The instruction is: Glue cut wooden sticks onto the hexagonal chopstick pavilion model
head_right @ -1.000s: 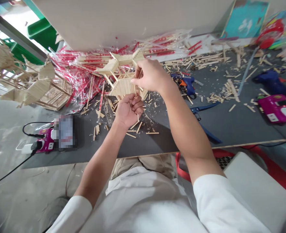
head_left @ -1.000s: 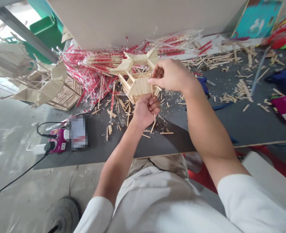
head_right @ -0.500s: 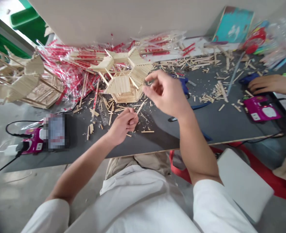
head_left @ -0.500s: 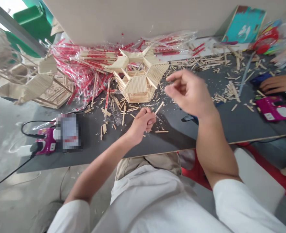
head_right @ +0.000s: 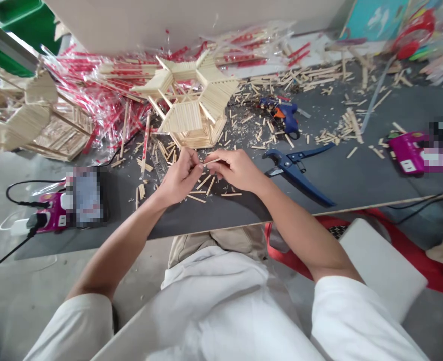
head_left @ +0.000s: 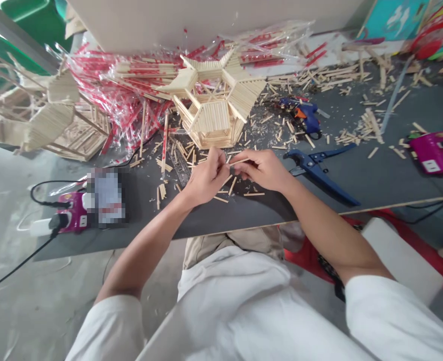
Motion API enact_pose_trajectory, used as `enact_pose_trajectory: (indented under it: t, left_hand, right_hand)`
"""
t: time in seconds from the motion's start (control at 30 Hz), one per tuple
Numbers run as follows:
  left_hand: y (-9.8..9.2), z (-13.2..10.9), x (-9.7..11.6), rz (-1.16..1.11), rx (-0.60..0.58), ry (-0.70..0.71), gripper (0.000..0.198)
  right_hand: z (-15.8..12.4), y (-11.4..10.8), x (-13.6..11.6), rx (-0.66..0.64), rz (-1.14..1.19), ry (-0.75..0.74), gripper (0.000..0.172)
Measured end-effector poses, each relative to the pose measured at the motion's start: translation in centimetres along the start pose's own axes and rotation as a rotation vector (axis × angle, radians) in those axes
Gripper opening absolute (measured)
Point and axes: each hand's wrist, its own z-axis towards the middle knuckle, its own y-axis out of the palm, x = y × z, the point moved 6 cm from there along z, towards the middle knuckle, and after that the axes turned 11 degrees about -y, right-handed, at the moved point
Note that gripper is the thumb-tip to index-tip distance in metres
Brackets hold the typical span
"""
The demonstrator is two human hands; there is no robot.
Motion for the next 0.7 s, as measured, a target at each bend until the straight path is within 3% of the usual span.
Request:
enact_pose_trajectory:
  t: [0.17,0.4,0.7]
  left_hand:
    - [-0.15,0.43,-0.74,-0.028,-0.009,0.025,0.013]
    - [-0.31,0.58,-0.82,-0.110,-0.108,-0.008,0.013]
    - [-0.17,-0.15,-0.33,-0.193,-0.067,-0.033,0.015]
  right_hand:
    - [0.12,0.45,-0.15,0.037,-0.017,-0.015,0.027]
    - [0.03,0.88,-0.41,0.094,-0.031,-0.023,0.024]
    - [-0.31,1.04,-0.68,0.127,-0.033,-0.051,0.017]
